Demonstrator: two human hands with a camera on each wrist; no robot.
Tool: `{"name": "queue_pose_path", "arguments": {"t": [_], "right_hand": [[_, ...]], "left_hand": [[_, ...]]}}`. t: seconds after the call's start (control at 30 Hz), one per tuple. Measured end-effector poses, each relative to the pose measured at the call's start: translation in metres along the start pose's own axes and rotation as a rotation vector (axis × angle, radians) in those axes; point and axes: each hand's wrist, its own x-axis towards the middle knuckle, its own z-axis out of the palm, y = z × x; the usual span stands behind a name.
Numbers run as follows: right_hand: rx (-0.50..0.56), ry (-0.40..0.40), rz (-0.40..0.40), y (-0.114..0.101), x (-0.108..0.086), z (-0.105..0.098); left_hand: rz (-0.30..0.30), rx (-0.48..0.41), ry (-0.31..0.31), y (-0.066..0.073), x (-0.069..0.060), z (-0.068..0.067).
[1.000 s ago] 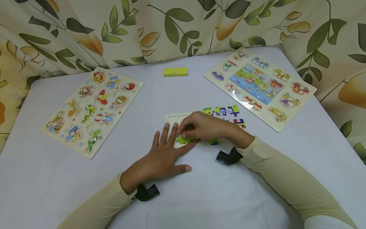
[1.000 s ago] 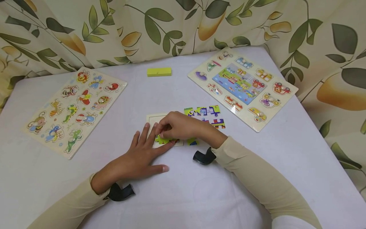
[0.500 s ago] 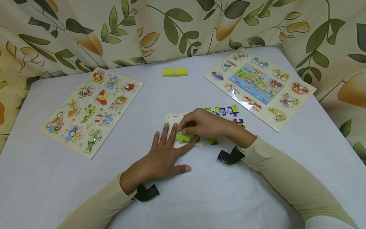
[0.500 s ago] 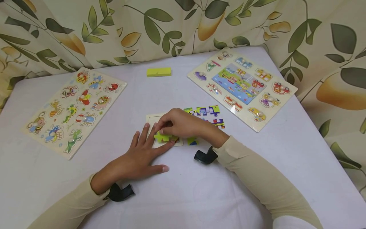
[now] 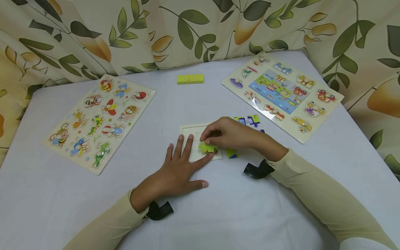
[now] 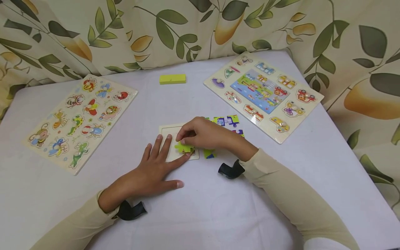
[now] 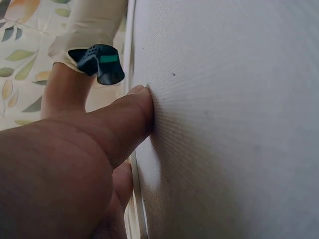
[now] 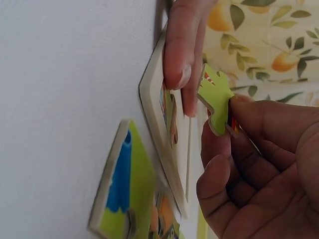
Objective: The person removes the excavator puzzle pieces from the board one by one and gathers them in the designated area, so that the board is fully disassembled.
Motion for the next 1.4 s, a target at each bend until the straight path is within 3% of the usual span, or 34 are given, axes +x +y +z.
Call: {"name": "queue_pose_path", "arguments": {"t": [0.27, 0.8, 1.4], "right_hand": [[-0.039, 0.028, 0.047, 0.007, -0.008, -0.005], [-0.06, 0.082, 0.059, 0.014, -0.026, -0.018], [-0.102, 0.047, 0.076, 0.023, -0.051, -0.039]], "left_hand": [[0.002, -0.023, 0.0, -0.001, -0.001, 0.0], [-0.007, -0.012, 0.0, 0.0, 0.001, 0.001], [-0.026, -0.047, -0.011, -0.001, 0.002, 0.002]]}}
